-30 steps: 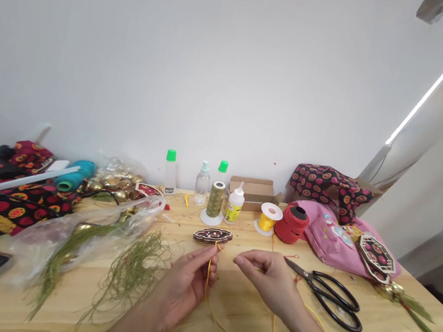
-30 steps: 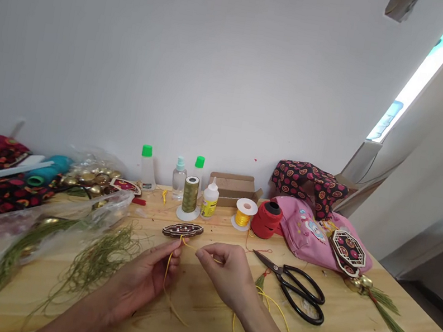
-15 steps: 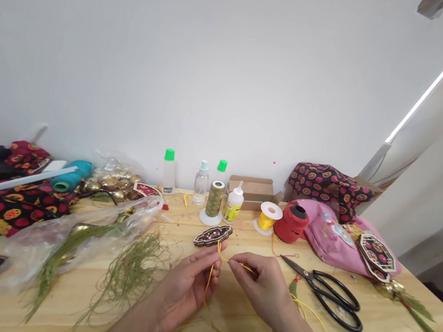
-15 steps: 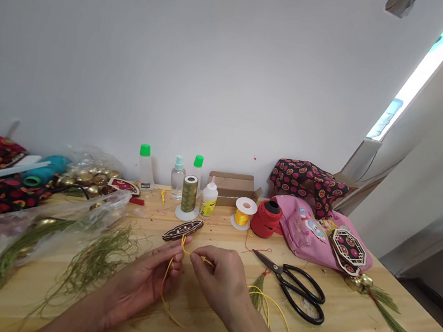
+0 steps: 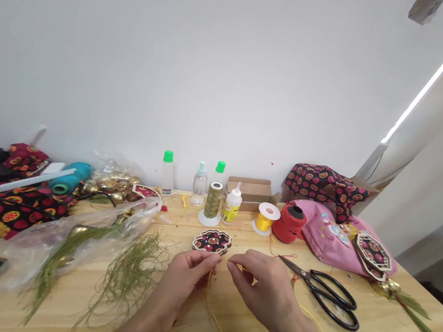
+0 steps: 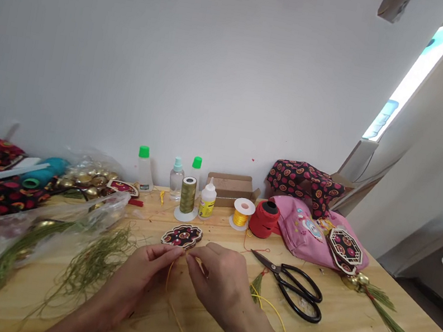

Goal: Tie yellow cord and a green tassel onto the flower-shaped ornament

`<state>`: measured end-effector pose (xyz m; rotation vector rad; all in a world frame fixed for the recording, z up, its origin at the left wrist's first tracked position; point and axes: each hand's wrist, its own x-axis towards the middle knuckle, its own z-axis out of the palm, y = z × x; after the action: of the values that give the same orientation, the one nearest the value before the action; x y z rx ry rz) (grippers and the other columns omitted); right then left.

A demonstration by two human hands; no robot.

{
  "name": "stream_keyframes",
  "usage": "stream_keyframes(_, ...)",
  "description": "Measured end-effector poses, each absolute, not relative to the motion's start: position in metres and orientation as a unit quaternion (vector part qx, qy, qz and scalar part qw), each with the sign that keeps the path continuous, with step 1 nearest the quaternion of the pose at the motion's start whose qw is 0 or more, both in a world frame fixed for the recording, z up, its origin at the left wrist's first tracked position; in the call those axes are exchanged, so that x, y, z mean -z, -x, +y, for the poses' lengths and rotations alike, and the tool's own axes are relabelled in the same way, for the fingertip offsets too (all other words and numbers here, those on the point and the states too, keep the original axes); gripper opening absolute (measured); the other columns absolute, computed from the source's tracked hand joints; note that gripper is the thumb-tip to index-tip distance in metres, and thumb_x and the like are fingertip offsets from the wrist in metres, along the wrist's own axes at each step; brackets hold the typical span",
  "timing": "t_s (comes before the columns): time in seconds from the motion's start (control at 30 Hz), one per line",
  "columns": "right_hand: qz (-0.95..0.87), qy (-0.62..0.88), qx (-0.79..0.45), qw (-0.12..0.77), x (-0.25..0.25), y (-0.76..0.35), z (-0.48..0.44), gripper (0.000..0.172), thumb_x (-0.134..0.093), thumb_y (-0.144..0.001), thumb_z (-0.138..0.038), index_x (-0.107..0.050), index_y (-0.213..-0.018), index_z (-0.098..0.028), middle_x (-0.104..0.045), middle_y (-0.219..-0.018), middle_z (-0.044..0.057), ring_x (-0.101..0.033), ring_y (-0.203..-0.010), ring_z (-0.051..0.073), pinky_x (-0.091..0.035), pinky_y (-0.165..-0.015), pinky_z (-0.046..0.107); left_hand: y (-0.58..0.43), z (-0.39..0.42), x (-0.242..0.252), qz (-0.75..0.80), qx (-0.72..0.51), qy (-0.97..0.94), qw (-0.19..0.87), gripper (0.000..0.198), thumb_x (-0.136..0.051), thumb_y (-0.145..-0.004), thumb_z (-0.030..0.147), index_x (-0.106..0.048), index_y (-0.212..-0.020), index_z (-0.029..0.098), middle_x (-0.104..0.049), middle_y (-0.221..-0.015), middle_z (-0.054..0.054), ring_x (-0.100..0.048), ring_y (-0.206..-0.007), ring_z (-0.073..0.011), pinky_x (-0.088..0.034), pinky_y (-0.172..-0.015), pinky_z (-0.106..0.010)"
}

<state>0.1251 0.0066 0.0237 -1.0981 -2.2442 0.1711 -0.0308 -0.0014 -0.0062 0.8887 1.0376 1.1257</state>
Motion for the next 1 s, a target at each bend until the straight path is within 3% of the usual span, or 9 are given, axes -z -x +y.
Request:
stream_keyframes(0.3,-0.899,0.348,-0.036,0.264,-0.039,-0.122,0.020,0.017,-0.047,-0.079,-0.024,-0.063,-0.076,-0.020,-0.057,-0.063,0.000,-0.049,-0.054,0.009,-0.027,-0.047,0.019,0.030,0.002,0.000,0.509,-0.470,-0.518,0.501,0.022,-0.053,-0.070,0.033,-0.064,-0.070,0.014,-0.050,-0.045,0.005,-0.046,-0.045,-0.0103,-0.037,-0.047,-0.021)
stream_keyframes(0.47,-0.909,0.336,-0.040,0.245,-0.040,-0.112,0.037,0.013,-0.052,-0.076,-0.022,-0.064,-0.073,-0.019,-0.059,-0.066,0.001,-0.051,-0.059,0.010,-0.028,-0.049,0.020,0.030,-0.002,-0.002,0.513,-0.432,-0.604,0.429,0.022,-0.048,-0.072,0.025,-0.066,-0.082,0.016,-0.063,-0.063,0.000,-0.055,-0.064,-0.0161,-0.041,-0.058,-0.024)
stream_keyframes(0.67,-0.852,0.390,-0.223,0.270,-0.020,-0.103,0.052,0.014,-0.052,-0.073,-0.021,-0.066,-0.072,-0.018,-0.063,-0.066,0.001,-0.052,-0.060,0.010,-0.032,-0.050,0.018,0.033,-0.001,-0.001,0.514,-0.409,-0.626,0.421,0.020,-0.048,-0.073,0.025,-0.064,-0.080,0.016,-0.065,-0.073,-0.002,-0.058,-0.071,-0.0168,-0.043,-0.064,-0.024)
stream_keyframes(0.83,-0.778,0.425,-0.371,0.276,-0.005,-0.103,0.055,0.021,-0.051,-0.072,-0.026,-0.067,-0.069,-0.013,-0.061,-0.060,0.001,-0.049,-0.055,0.009,-0.033,-0.047,0.018,0.036,0.000,-0.002,0.555,-0.364,-0.703,0.256,0.017,-0.045,-0.072,0.018,-0.062,-0.070,0.020,-0.062,-0.070,-0.001,-0.056,-0.065,-0.0157,-0.042,-0.059,-0.025)
stream_keyframes(1.0,-0.739,0.428,-0.420,0.309,0.001,-0.102,0.054,0.023,-0.052,-0.070,-0.027,-0.067,-0.066,-0.011,-0.058,-0.056,0.000,-0.045,-0.052,0.009,-0.031,-0.045,0.017,0.041,0.000,-0.005,0.545,-0.342,-0.757,0.115,0.017,-0.044,-0.073,0.015,-0.060,-0.074,0.021,-0.060,-0.076,-0.002,-0.056,-0.072,-0.0165,-0.042,-0.064,-0.027)
